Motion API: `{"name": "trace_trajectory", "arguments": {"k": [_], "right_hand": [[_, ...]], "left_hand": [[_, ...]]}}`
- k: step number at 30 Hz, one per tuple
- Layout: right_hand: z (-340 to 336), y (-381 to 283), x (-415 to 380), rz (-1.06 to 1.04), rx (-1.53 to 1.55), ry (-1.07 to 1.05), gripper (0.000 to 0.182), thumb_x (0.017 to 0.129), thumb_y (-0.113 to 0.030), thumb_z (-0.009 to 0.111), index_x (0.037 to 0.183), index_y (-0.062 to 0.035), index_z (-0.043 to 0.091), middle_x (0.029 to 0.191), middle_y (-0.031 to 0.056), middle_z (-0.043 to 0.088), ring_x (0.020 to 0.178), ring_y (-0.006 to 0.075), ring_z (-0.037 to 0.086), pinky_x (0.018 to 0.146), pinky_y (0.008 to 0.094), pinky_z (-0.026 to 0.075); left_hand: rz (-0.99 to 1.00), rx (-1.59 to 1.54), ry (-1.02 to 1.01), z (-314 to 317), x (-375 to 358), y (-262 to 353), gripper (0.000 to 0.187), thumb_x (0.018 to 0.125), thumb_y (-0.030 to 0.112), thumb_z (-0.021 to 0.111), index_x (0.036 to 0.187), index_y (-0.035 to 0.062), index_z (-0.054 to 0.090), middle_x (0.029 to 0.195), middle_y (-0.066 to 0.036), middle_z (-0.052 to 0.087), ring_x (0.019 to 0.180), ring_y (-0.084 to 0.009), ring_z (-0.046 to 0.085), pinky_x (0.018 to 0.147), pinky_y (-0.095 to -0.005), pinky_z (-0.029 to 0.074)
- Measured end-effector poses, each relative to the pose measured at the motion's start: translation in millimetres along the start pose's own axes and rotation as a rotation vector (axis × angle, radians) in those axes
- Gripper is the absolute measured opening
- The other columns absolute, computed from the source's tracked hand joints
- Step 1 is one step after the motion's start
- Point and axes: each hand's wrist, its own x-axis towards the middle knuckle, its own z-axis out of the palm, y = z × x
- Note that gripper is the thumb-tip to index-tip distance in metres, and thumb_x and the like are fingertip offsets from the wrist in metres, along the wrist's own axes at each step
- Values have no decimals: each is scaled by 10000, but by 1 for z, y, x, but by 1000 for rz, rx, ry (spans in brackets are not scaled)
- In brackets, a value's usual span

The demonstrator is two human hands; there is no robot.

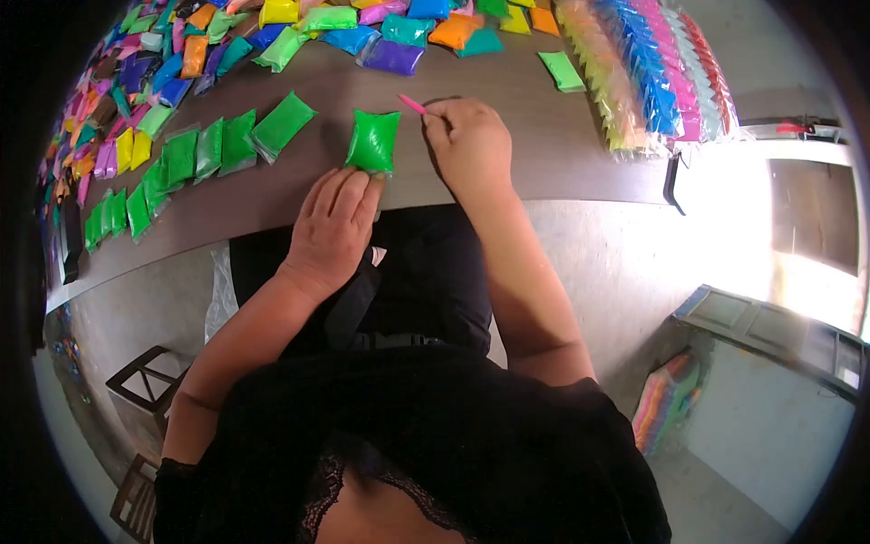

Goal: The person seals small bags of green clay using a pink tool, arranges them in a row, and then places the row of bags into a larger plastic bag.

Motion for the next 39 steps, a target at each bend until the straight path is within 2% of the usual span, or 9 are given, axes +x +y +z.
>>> {"name": "trace_trajectory", "arguments": {"k": [3, 5, 9, 15, 18, 22, 28, 33, 39], "right_hand": [[-12, -11, 3, 107, 121, -29, 71, 833, -154, 701, 877, -103, 722, 848, 90, 676, 845, 310, 631, 754, 434, 505], [-13, -16, 1, -317, 133, -104, 76, 832, -171, 708, 888, -121, 718, 873, 73, 676, 873, 289, 631, 762, 431, 509], [-7, -21, 0, -359, 14, -157, 98, 839, -162, 723, 923, -112, 725, 860, 87, 658, 878, 291, 641, 744, 406, 524], [5, -10, 35, -277, -182, -179, 96, 847, -211, 686, 906, -137, 703, 861, 79, 641, 855, 308, 642, 715, 430, 525], [-8, -5, 47, -182, -41, -174, 97, 856, -202, 672, 916, -129, 695, 861, 83, 640, 861, 299, 643, 723, 433, 523], [-11, -20, 34, -306, 87, -286, 105, 864, -189, 671, 868, -86, 693, 825, 90, 627, 831, 311, 621, 710, 428, 502], [-7, -22, 42, -296, -129, -274, 109, 875, -230, 651, 883, -127, 684, 914, 68, 643, 883, 295, 648, 720, 433, 532], [-11, -32, 45, -382, -137, -414, 124, 889, -242, 637, 898, -133, 695, 915, 69, 642, 922, 289, 645, 720, 431, 536], [-12, -30, 56, -343, -144, -324, 156, 907, -264, 626, 898, -126, 698, 923, 65, 642, 928, 294, 643, 753, 429, 535]], "left_hand": [[-25, -16, -34, 1, -2, -2, 417, 843, 91, 634, 1255, 25, 619, 1202, -93, 519, 1172, -260, 534, 1050, -410, 469], [-40, -56, -55, 0, -3, 0, 432, 831, 76, 628, 1259, 15, 612, 1209, -103, 517, 1177, -266, 535, 1052, -416, 468], [-39, -50, -37, 1, -3, 1, 442, 826, 64, 620, 1264, 8, 606, 1208, -110, 512, 1174, -267, 537, 1049, -415, 469], [-26, -53, -45, -1, -2, 0, 441, 832, 66, 619, 1269, 7, 606, 1208, -107, 510, 1180, -268, 534, 1047, -415, 470], [-34, -53, -47, 0, -2, -1, 446, 830, 67, 625, 1271, 10, 607, 1210, -107, 507, 1179, -270, 534, 1048, -417, 470], [-38, -52, -41, 1, -4, 0, 454, 833, 72, 612, 1283, 11, 600, 1213, -108, 505, 1177, -275, 535, 1055, -428, 465], [-23, -51, -74, -1, -4, 0, 466, 839, 78, 597, 1300, 7, 581, 1226, -114, 500, 1182, -283, 534, 1059, -434, 462], [-26, -44, -25, 3, -5, 0, 476, 838, 78, 600, 1307, 5, 569, 1226, -119, 500, 1176, -285, 536, 1056, -434, 463], [-30, -39, -64, -1, -3, -1, 457, 847, 79, 599, 1298, 9, 575, 1220, -117, 505, 1177, -276, 539, 1053, -428, 467]]}}
